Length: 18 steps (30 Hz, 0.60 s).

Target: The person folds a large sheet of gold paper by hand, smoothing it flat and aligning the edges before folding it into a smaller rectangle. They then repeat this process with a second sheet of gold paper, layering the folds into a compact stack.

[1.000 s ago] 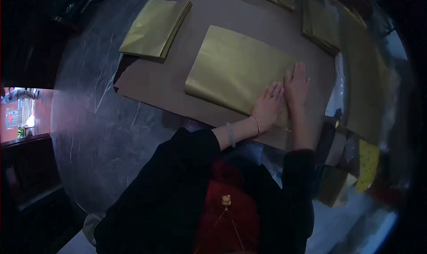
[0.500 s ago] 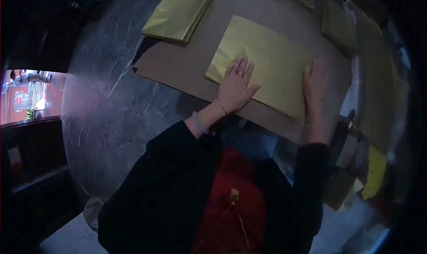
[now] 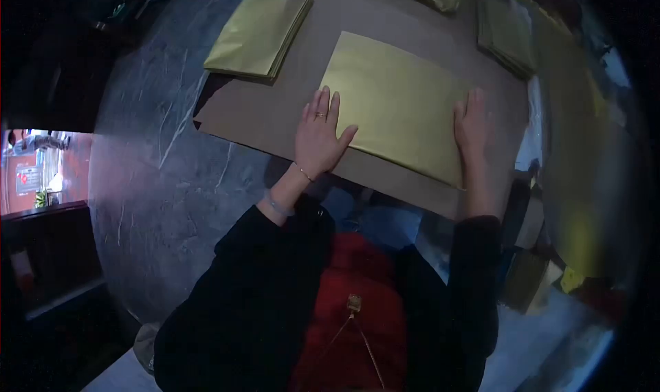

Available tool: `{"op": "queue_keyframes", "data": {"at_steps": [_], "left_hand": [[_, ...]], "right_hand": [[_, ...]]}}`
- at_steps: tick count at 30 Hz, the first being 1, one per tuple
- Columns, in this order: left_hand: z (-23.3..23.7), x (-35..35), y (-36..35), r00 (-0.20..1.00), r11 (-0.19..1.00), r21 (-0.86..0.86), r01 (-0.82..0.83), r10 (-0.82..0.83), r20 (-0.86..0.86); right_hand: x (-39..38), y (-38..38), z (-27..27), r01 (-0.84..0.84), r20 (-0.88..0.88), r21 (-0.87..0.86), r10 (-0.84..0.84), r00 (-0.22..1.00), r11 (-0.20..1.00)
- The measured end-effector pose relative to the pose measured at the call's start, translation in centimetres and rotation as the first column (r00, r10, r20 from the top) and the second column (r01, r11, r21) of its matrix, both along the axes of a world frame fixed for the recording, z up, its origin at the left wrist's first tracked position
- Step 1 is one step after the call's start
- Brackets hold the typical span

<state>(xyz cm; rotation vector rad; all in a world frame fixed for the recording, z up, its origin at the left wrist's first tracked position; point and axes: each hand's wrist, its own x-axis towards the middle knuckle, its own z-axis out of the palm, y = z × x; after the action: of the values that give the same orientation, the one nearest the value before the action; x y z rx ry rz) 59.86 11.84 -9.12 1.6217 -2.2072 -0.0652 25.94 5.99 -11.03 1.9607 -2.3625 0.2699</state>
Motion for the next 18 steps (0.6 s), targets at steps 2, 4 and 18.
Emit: {"op": "queue_keyframes", "data": {"at_steps": [2,4,18], "left_hand": [[-0.4,0.1,-0.2,1.0,1.0,-0.002,0.003,-0.003,-0.006],[-0.7,0.2,-0.2,1.0,1.0,0.004,0.005,-0.005,0.004],[-0.2,-0.1,0.0,0.999,1.0,-0.007,-0.016,0.016,0.035]], "right_hand": [[0.0,0.0,-0.1,0.011,-0.01,-0.045,-0.011,1.0,0.999],[0.3,0.1,0.3,0.004,0.035,-0.014,-0.003,0.999,1.0],[2.8,0.0,-0.1,0.159,-0.148,-0.069,-0.168,0.975,0.985]]}}
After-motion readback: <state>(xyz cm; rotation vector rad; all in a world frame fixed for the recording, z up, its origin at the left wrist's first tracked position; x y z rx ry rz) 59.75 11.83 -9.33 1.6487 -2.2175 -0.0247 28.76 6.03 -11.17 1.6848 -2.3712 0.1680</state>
